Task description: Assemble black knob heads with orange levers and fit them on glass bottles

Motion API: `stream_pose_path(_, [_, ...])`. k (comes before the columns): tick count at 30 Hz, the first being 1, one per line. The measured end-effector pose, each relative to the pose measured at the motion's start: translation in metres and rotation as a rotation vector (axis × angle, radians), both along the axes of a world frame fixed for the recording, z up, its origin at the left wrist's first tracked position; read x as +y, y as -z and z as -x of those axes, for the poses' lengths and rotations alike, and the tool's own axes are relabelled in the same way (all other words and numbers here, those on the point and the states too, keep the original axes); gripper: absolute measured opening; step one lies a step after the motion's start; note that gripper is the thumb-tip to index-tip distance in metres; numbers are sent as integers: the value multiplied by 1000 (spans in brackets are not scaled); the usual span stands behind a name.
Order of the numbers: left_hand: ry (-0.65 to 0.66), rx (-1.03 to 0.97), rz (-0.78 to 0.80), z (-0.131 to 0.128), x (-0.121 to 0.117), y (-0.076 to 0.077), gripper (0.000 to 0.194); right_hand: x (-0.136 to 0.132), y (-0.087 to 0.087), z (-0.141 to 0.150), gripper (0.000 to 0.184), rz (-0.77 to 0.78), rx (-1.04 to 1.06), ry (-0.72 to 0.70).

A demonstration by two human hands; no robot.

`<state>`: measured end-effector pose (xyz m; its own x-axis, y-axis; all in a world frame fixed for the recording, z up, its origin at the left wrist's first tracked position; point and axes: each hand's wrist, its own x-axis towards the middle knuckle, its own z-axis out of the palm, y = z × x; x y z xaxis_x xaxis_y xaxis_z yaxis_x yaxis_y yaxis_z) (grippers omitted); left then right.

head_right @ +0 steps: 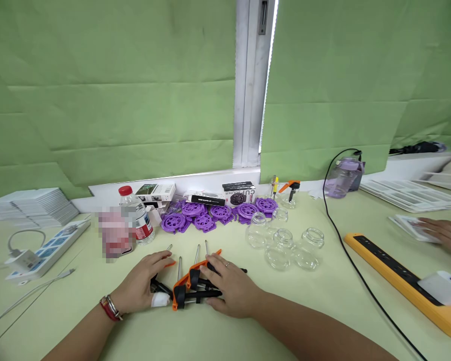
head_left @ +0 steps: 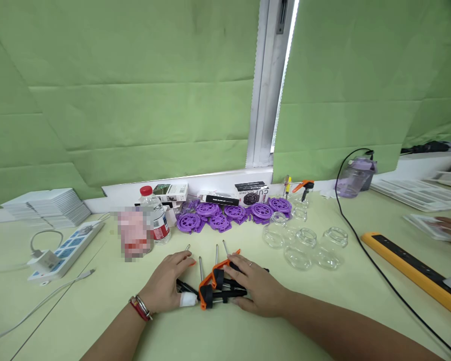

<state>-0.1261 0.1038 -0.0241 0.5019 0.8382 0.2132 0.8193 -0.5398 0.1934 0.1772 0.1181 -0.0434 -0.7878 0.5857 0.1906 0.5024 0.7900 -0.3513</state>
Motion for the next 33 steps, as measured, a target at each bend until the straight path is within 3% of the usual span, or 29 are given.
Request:
stream_pose_path(6, [40,6,-105,-18,-4,-14,62,-5,-1,12,69,21,-4,28])
stream_pose_path(9, [136,8,-112,-34,-11,-15,75,-4,2,14,74,28,2,24])
stream_pose_path(14, [243,51,71,-49,-15,-3,91,0,6,10,81,2,98,-53])
stream_pose_path(17, [211,29,125,-46,-12,0,89,5,4,2,73,-17,137,-58])
stream_pose_path(24, [157,7,151,-34,-8,0,87,21,-1,-17,30,-19,139,133])
stream_pose_path(33, [181,18,144,-32,-6,1,88,29,5,-17,23,28,152,82])
